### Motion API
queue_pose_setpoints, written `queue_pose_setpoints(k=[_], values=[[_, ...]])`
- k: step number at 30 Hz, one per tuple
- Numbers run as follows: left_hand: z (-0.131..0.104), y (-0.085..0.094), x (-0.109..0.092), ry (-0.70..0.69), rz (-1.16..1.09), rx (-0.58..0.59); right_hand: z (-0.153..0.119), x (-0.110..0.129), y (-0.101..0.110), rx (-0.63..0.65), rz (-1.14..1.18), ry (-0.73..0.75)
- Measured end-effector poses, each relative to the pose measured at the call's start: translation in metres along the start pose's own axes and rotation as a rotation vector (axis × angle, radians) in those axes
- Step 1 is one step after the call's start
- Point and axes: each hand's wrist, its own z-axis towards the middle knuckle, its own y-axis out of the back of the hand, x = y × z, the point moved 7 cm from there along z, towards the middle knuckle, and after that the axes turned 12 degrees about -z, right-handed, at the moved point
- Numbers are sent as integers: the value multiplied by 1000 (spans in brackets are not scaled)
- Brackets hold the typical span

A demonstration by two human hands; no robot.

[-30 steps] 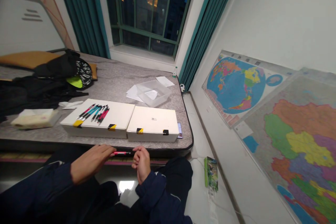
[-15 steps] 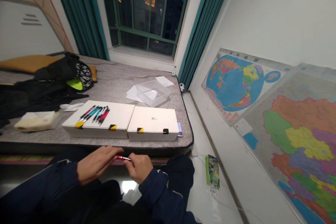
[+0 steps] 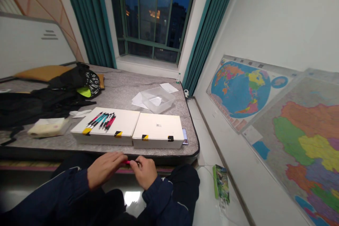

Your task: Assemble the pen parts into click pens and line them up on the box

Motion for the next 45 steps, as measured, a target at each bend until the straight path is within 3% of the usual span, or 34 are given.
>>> queue_pose_setpoints(k=[3, 8, 14, 17, 23, 25, 28, 32, 35, 39, 45], values=[[3, -6, 2, -24, 27, 37, -2, 3, 14, -140, -204, 53], [3, -10, 1, -1, 19, 75, -9, 18, 14, -167, -377, 277], [-1, -11, -1, 8, -24, 45, -5, 3, -4, -58, -227, 86], [-1, -13, 2, 34, -8, 99, -4, 1, 1, -51, -180, 21], [1, -8, -1, 33, -5, 129, -10, 20, 11, -54, -349, 230], [1, -7, -2, 46, -28, 130, -8, 17, 8, -69, -328, 187], [2, -6, -4, 44, -89, 106, -1, -3, 0, -79, -118, -23], [1, -7, -1, 42, -73, 97, 5, -17, -18, 63, 160, -157], [-2, -10, 4, 42, -46, 94, 1, -12, -11, 46, 118, -121], [-6, -19, 12, 75, -51, 131, -12, 8, 6, -71, -192, 44], [-6, -19, 13, 121, -92, 133, -16, 13, 2, -93, -380, 186]])
